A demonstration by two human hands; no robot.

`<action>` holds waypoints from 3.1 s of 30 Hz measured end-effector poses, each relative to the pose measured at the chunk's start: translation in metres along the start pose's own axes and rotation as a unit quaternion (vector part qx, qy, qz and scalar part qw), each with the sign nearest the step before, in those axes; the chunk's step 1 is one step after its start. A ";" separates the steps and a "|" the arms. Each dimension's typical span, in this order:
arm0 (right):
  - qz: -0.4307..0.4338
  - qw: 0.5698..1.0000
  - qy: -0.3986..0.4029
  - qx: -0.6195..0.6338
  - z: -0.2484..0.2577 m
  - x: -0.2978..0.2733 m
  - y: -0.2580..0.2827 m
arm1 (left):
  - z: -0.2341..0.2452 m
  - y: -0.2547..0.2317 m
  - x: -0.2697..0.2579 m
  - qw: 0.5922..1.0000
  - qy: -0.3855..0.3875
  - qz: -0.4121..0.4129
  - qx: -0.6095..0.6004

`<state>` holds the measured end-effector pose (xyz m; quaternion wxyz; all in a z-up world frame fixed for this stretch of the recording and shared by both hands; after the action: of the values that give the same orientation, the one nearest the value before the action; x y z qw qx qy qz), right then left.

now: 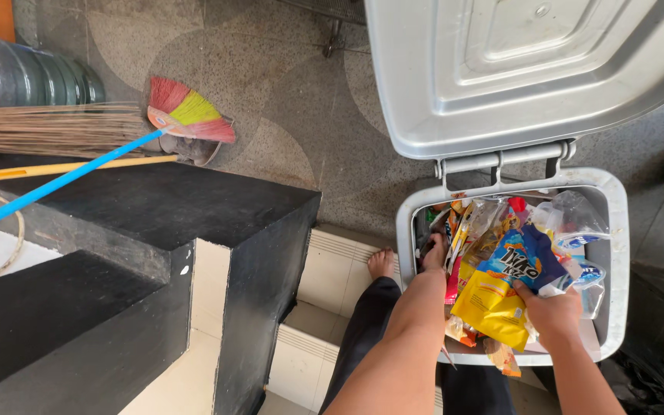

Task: The person opens a small trash bin next to motorcycles, sorts through the waste including snack wrappers and a plastic bottle, removes the bag, and ties it closed.

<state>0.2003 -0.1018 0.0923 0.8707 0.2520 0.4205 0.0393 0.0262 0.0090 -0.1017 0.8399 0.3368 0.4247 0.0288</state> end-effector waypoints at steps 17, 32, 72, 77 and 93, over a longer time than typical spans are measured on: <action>-0.061 0.996 0.050 0.031 0.025 0.006 0.001 | 0.017 0.016 -0.008 0.948 -0.034 -0.177 -0.261; -0.072 0.996 0.039 0.026 0.024 0.009 -0.002 | 0.033 0.039 -0.054 0.919 0.064 -0.126 -0.367; 0.261 0.745 0.074 -0.609 -0.084 -0.079 0.098 | 0.019 0.189 -0.182 0.815 -0.103 -0.210 -0.530; 0.216 0.762 0.110 -0.601 -0.106 -0.058 0.081 | 0.014 0.187 -0.188 0.791 -0.164 -0.207 -0.553; 0.283 0.831 0.103 -0.467 -0.094 -0.099 0.096 | 0.022 0.202 -0.155 0.844 -0.075 -0.208 -0.489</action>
<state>0.0797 -0.0078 0.1588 0.7870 -0.0821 0.3499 0.5015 -0.0082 0.1018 0.1340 0.9112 -0.2131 0.3512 0.0317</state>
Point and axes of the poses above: each hand's wrist, its own x-axis towards the middle knuckle, its own z-axis out of the back of the hand, y = z × x, the point moved 2 cm from there along x, towards the middle knuckle, and after that the axes turned 6 degrees about -z, right-handed, at the moved point
